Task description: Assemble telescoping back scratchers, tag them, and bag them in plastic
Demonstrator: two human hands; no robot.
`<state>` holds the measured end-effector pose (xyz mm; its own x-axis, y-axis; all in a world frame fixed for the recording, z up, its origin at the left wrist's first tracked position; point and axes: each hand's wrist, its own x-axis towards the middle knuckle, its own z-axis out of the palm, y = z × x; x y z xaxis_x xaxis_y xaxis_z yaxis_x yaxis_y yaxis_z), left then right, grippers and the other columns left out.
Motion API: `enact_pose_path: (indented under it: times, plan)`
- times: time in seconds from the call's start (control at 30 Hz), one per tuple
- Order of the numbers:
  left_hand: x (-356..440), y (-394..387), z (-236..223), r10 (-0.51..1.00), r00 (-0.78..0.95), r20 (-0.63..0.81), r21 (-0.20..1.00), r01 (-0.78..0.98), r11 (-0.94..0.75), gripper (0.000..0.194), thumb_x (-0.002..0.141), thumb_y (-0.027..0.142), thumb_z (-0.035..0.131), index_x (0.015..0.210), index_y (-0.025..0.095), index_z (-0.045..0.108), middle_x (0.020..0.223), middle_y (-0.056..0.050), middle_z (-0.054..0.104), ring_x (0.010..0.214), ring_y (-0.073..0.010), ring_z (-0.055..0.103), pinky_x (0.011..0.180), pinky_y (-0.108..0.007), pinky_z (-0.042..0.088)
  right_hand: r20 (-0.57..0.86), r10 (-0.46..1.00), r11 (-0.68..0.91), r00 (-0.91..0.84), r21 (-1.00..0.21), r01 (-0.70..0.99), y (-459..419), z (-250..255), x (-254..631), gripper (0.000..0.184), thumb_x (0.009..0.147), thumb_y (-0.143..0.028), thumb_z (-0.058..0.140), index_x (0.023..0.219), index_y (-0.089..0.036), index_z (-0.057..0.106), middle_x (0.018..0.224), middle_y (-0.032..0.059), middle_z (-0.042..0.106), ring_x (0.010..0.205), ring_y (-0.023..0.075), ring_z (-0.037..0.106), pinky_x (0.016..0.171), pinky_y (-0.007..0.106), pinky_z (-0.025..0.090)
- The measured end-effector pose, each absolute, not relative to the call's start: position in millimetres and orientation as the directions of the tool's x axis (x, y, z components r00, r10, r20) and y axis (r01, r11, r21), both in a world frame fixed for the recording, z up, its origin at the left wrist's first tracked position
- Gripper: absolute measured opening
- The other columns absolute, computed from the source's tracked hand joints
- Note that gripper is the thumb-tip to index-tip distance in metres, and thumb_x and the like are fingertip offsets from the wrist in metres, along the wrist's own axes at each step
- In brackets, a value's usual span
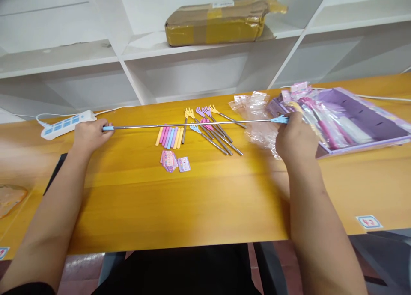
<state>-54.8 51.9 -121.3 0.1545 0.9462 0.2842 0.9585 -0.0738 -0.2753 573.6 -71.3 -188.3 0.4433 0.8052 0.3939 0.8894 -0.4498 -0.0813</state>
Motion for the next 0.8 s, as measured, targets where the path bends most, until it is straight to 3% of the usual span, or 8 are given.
enact_pose_path:
  times: [0.13, 0.27, 0.37, 0.47, 0.6, 0.7, 0.8]
  plan:
    - [-53, 51, -117, 0.957, 0.197, 0.211, -0.285, 0.949, -0.132, 0.032, 0.101, 0.042, 0.057, 0.109, 0.021, 0.08, 0.089, -0.01, 0.078, 0.09, -0.028, 0.07, 0.075, -0.033, 0.037, 0.221, 0.75, -0.613, 0.624, -0.125, 0.781, -72, -178, 569, 0.05, 0.104, -0.03, 0.045, 0.147, -0.01, 0.06, 0.101, 0.0262, 0.07, 0.067, 0.021, 0.042, 0.072, 0.039, 0.028]
    - [-30, 43, -111, 0.966, 0.212, 0.145, -0.304, 0.939, -0.161, 0.03, 0.103, 0.034, 0.054, 0.11, 0.023, 0.08, 0.093, -0.01, 0.08, 0.092, -0.0299, 0.073, 0.078, -0.035, 0.042, 0.124, 0.769, -0.63, 0.627, -0.018, 0.777, -74, -161, 550, 0.044, 0.106, -0.025, 0.044, 0.145, -0.011, 0.06, 0.106, 0.0278, 0.07, 0.079, 0.0256, 0.058, 0.074, 0.039, 0.031]
    - [22, 13, -111, 0.964, 0.26, 0.063, -0.327, 0.918, -0.226, 0.03, 0.105, 0.029, 0.051, 0.105, 0.02, 0.08, 0.091, -0.015, 0.079, 0.092, -0.0348, 0.077, 0.076, -0.037, 0.046, 0.108, 0.882, -0.467, 0.458, 0.086, 0.88, -83, -156, 497, 0.04, 0.11, -0.02, 0.033, 0.14, -0.011, 0.058, 0.104, 0.0246, 0.071, 0.083, 0.0262, 0.065, 0.073, 0.035, 0.031]
    - [84, -35, -118, 0.942, 0.323, -0.088, -0.263, 0.905, -0.335, 0.036, 0.103, 0.012, 0.043, 0.109, 0.017, 0.078, 0.089, -0.017, 0.08, 0.086, -0.034, 0.079, 0.07, -0.037, 0.05, 0.083, 0.975, -0.216, 0.204, 0.18, 0.96, -101, -164, 419, 0.032, 0.108, -0.014, 0.034, 0.124, -0.009, 0.061, 0.089, 0.0166, 0.069, 0.071, 0.0219, 0.063, 0.068, 0.03, 0.029]
    - [122, -77, -135, 0.873, 0.44, -0.209, -0.175, 0.862, -0.476, 0.037, 0.101, 0.006, 0.046, 0.125, 0.013, 0.074, 0.092, -0.019, 0.081, 0.086, -0.0344, 0.081, 0.069, -0.037, 0.055, -0.014, 0.991, 0.132, -0.132, 0.171, 0.976, -121, -184, 352, 0.029, 0.105, -0.008, 0.033, 0.102, -0.01, 0.062, 0.076, 0.0113, 0.063, 0.058, 0.0179, 0.056, 0.058, 0.028, 0.02]
    - [115, -76, -155, 0.866, 0.462, -0.191, -0.184, 0.85, -0.494, 0.038, 0.103, 0.008, 0.047, 0.132, 0.011, 0.072, 0.088, -0.018, 0.08, 0.084, -0.0349, 0.081, 0.067, -0.038, 0.055, -0.052, 0.982, 0.188, -0.182, 0.154, 0.97, -120, -191, 350, 0.027, 0.105, -0.008, 0.035, 0.102, -0.011, 0.062, 0.078, 0.011, 0.064, 0.06, 0.0178, 0.057, 0.058, 0.029, 0.016]
    - [104, -65, -176, 0.829, 0.547, -0.116, -0.163, 0.813, -0.559, 0.036, 0.106, 0.014, 0.047, 0.132, 0.012, 0.072, 0.089, -0.016, 0.08, 0.082, -0.0317, 0.08, 0.063, -0.035, 0.052, -0.022, 0.987, 0.16, -0.158, 0.166, 0.973, -115, -191, 363, 0.028, 0.106, -0.01, 0.037, 0.115, -0.011, 0.064, 0.086, 0.0118, 0.068, 0.066, 0.0191, 0.061, 0.059, 0.031, 0.015]
